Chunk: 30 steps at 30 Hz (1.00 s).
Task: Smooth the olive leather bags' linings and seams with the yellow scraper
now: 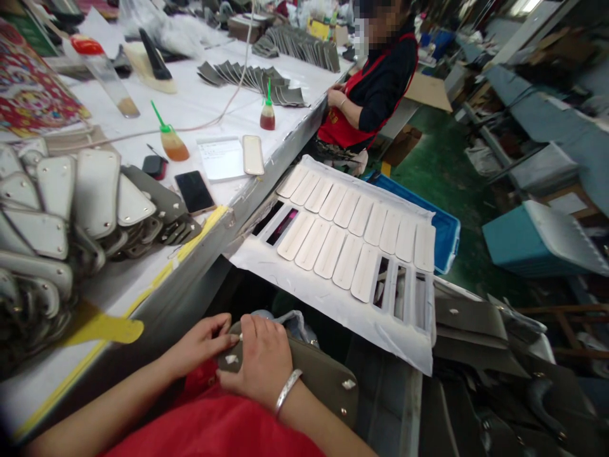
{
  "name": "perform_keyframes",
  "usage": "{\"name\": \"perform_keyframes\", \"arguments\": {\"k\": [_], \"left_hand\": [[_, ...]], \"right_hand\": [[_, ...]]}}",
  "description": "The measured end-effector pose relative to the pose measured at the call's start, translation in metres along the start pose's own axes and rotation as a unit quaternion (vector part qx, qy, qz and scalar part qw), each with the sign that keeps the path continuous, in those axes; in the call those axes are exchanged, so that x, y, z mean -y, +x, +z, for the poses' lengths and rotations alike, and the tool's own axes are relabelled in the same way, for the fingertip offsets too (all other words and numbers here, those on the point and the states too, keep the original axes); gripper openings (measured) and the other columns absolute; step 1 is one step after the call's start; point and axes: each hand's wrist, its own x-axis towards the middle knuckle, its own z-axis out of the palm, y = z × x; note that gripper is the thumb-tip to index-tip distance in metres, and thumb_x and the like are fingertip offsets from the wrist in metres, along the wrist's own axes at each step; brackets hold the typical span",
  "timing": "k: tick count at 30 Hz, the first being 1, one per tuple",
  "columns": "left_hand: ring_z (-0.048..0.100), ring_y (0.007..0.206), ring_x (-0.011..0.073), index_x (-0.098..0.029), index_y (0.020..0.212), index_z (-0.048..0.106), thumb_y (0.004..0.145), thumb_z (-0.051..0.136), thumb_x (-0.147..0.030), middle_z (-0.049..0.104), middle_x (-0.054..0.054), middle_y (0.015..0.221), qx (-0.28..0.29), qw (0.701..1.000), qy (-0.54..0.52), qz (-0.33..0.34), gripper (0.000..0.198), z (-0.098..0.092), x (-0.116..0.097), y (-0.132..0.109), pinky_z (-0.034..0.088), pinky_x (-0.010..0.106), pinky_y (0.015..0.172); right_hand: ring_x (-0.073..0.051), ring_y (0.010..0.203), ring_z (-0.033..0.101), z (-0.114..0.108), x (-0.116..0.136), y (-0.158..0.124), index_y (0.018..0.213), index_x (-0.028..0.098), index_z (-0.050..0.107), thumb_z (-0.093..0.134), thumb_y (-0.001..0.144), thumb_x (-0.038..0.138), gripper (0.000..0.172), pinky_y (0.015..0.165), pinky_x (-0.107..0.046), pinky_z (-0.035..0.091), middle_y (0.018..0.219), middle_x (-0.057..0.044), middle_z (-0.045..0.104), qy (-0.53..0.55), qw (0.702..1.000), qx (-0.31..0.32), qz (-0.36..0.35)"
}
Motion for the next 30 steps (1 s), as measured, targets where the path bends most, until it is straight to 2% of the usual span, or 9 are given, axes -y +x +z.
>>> {"name": "perform_keyframes", "arguments": {"k": [5,8,10,11,14,16,19,24,30], "left_hand": [[0.035,0.055,0.0101,-0.02,0.059,0.032,0.077,0.049,-0.039,0.034,-0.007,0.056,-0.021,0.996,0.083,0.006,0.031,0.001,-0.002,-0.007,0.03,0.022,0.05],[0.044,0.057,0.0124,-0.019,0.065,0.041,0.079,0.046,-0.046,0.043,-0.005,0.059,-0.015,0.984,0.177,0.003,0.03,-0.002,-0.01,-0.014,0.035,0.024,0.052],[0.054,0.075,0.0179,-0.019,0.088,0.05,0.078,0.048,-0.046,0.058,0.002,0.082,-0.043,0.962,0.262,0.058,0.029,0.001,-0.02,-0.017,0.042,0.029,0.066],[0.054,0.091,0.0216,-0.019,0.105,0.049,0.077,0.051,-0.045,0.058,0.006,0.101,-0.057,0.945,0.304,0.108,0.038,0.005,-0.024,-0.018,0.042,0.034,0.077],[0.038,0.119,0.0296,-0.02,0.13,0.032,0.063,0.065,-0.047,0.04,0.012,0.133,-0.02,0.876,0.41,0.253,0.079,0.025,-0.033,-0.015,0.026,0.046,0.101],[0.041,0.116,0.0316,-0.02,0.128,0.036,0.052,0.07,-0.051,0.045,0.012,0.129,0.036,0.848,0.452,0.275,0.089,0.038,-0.034,-0.009,0.026,0.047,0.1],[0.047,0.105,0.0309,-0.019,0.121,0.044,0.046,0.071,-0.055,0.052,0.012,0.118,0.067,0.84,0.474,0.255,0.087,0.046,-0.033,-0.002,0.033,0.044,0.091],[0.045,0.105,0.0306,-0.015,0.119,0.043,0.051,0.07,-0.051,0.051,0.014,0.117,0.086,0.828,0.49,0.258,0.082,0.043,-0.034,0.0,0.031,0.041,0.09],[0.046,0.104,0.0304,-0.016,0.119,0.043,0.052,0.068,-0.052,0.051,0.013,0.117,0.077,0.832,0.486,0.257,0.081,0.047,-0.033,-0.001,0.031,0.042,0.089]], "right_hand": [[-0.032,0.12,0.035,-0.018,-0.018,-0.029,0.133,0.007,0.029,0.06,0.056,0.068,0.103,0.1,-0.048,0.026,0.132,-0.019,0.04,-0.045,0.998,0.01,-0.051],[-0.033,0.122,0.032,-0.028,-0.037,-0.059,0.135,0.006,0.025,0.062,0.052,0.07,0.111,0.101,-0.05,0.024,0.134,-0.021,0.037,-0.089,0.996,0.009,-0.014],[-0.033,0.12,0.035,-0.029,-0.045,-0.074,0.134,0.007,0.028,0.06,0.054,0.071,0.107,0.1,-0.05,0.026,0.131,-0.02,0.04,-0.101,0.995,0.007,0.008],[-0.033,0.118,0.037,-0.029,-0.048,-0.078,0.133,0.007,0.03,0.058,0.056,0.071,0.104,0.099,-0.049,0.026,0.13,-0.02,0.042,-0.103,0.995,0.004,0.011],[-0.031,0.111,0.041,-0.025,-0.051,-0.08,0.129,0.01,0.035,0.057,0.057,0.07,0.097,0.095,-0.047,0.029,0.124,-0.017,0.046,-0.1,0.995,-0.012,0.015],[-0.029,0.103,0.045,-0.023,-0.051,-0.077,0.124,0.011,0.039,0.058,0.055,0.069,0.093,0.09,-0.046,0.032,0.117,-0.015,0.05,-0.096,0.995,-0.014,0.025],[-0.027,0.092,0.047,-0.024,-0.049,-0.075,0.118,0.013,0.043,0.061,0.052,0.066,0.087,0.083,-0.043,0.035,0.107,-0.013,0.053,-0.095,0.995,0.005,0.039],[-0.027,0.09,0.047,-0.03,-0.049,-0.074,0.113,0.014,0.045,0.06,0.053,0.067,0.081,0.079,-0.043,0.036,0.103,-0.012,0.054,-0.091,0.994,0.029,0.048],[-0.027,0.094,0.049,-0.036,-0.053,-0.076,0.118,0.014,0.043,0.05,0.055,0.078,0.09,0.082,-0.043,0.036,0.109,-0.013,0.054,-0.049,0.998,0.038,0.025]]}}
